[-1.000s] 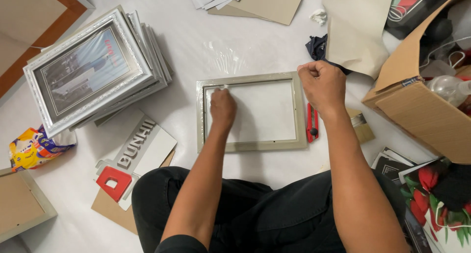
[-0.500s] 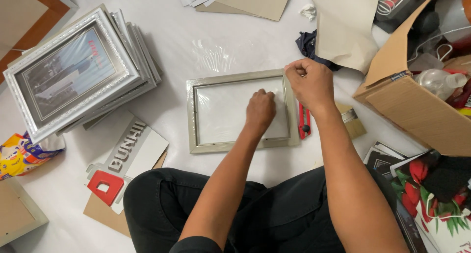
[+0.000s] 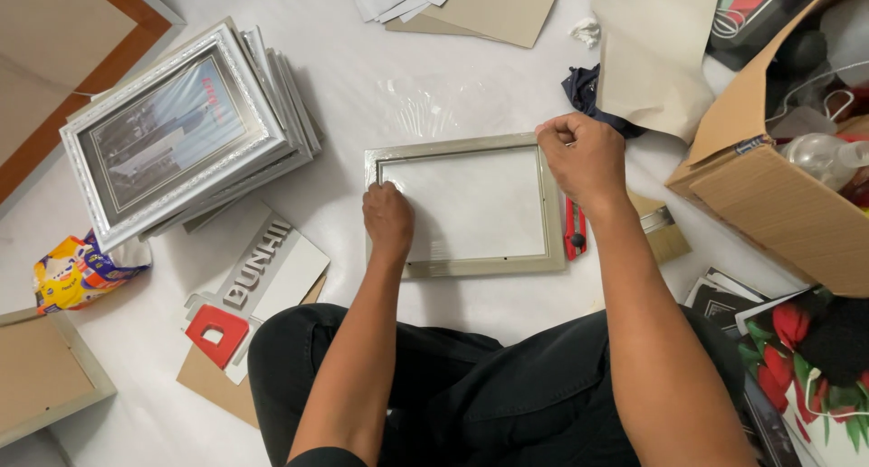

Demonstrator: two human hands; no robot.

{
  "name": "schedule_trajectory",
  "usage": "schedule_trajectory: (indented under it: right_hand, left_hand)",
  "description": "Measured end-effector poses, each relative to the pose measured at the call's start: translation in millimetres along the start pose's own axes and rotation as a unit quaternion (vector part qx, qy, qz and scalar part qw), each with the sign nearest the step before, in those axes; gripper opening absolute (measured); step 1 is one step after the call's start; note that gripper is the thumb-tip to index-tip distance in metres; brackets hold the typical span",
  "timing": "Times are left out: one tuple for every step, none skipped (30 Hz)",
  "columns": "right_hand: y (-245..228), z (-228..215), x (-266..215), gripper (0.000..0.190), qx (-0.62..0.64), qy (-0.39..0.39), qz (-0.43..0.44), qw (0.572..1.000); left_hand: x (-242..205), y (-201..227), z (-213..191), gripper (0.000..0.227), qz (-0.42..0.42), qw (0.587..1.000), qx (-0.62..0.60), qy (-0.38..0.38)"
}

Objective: Opening a picture frame by prying tabs, removing the backing, and cleaning the glass with a brush and cloth

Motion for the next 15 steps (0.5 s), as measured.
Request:
schedule_trajectory:
  right_hand:
    - [0,0,1,0.022,-0.002,-0.003,0.003,1.0]
    - [0,0,2,0.022,-0.002,-0.004,0.005,1.0]
    - [0,1,4,0.023,-0.004,-0.009,0.003,1.0]
    - [-1,1,6,0.023,-0.005,-0.014,0.0,1.0]
    - [-2,2,4,0.023,-0.006,-0.016,0.002,1.0]
    - [-4,1,2,0.023,0.002,-0.017,-0.002,1.0]
    - [-6,1,-1,0.023,0.01,-0.017,-0.006,1.0]
    - [-6,1,0,0.023,0.008,-0.018,-0.003,1.0]
    - [-7,1,0,0.022,0.014,-0.022,-0.005,1.0]
    - [-8,2,0,0.022,0.02,-0.028,-0.006,0.999]
    - [-6,3,2,0.022,0.018,-0.028,-0.003,0.999]
    - [-5,3,3,0.02,0.016,-0.021,-0.008,1.0]
    - [-4,4,3,0.019,0.014,-0.015,-0.012,1.0]
    - [-1,4,5,0.019,0.012,-0.016,-0.013,1.0]
    - [1,4,6,0.018,0.002,-0.014,-0.022,1.0]
  left_hand:
    - [-1,10,1,0.008,-0.013,1.0,-0.021,0.0]
    - [-2,21,15,0.008,-0.013,1.0,-0.021,-0.002]
    - [-3,33,28,0.004,0.009,0.998,-0.054,0.032]
    - [-4,46,41,0.003,0.031,0.993,-0.087,0.067]
    - [-6,61,59,0.003,0.03,0.994,-0.087,0.065]
    - [-7,80,76,0.005,0.067,0.99,-0.096,0.076]
    - [-8,99,93,0.007,0.103,0.985,-0.105,0.087]
    - [-10,120,88,0.007,0.103,0.985,-0.107,0.085]
    - [-12,143,83,0.01,0.14,0.979,-0.122,0.083]
    - [-15,166,77,0.012,0.177,0.971,-0.138,0.081]
    - [-17,178,77,0.012,0.176,0.971,-0.14,0.078]
    - [-18,192,76,0.012,0.203,0.968,-0.13,0.068]
    - [-20,205,74,0.011,0.23,0.964,-0.121,0.058]
    - [-19,201,73,0.011,0.228,0.964,-0.122,0.059]
    - [-19,198,73,0.009,0.227,0.964,-0.131,0.048]
Point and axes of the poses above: each hand's wrist, its own x-axis towards the middle knuckle, its own z-axis out of the palm, y = z × x, the point moved 3 cm from there along x, towards the middle knuckle, and after that the axes turned 12 degrees about z, right-handed, at the moved point
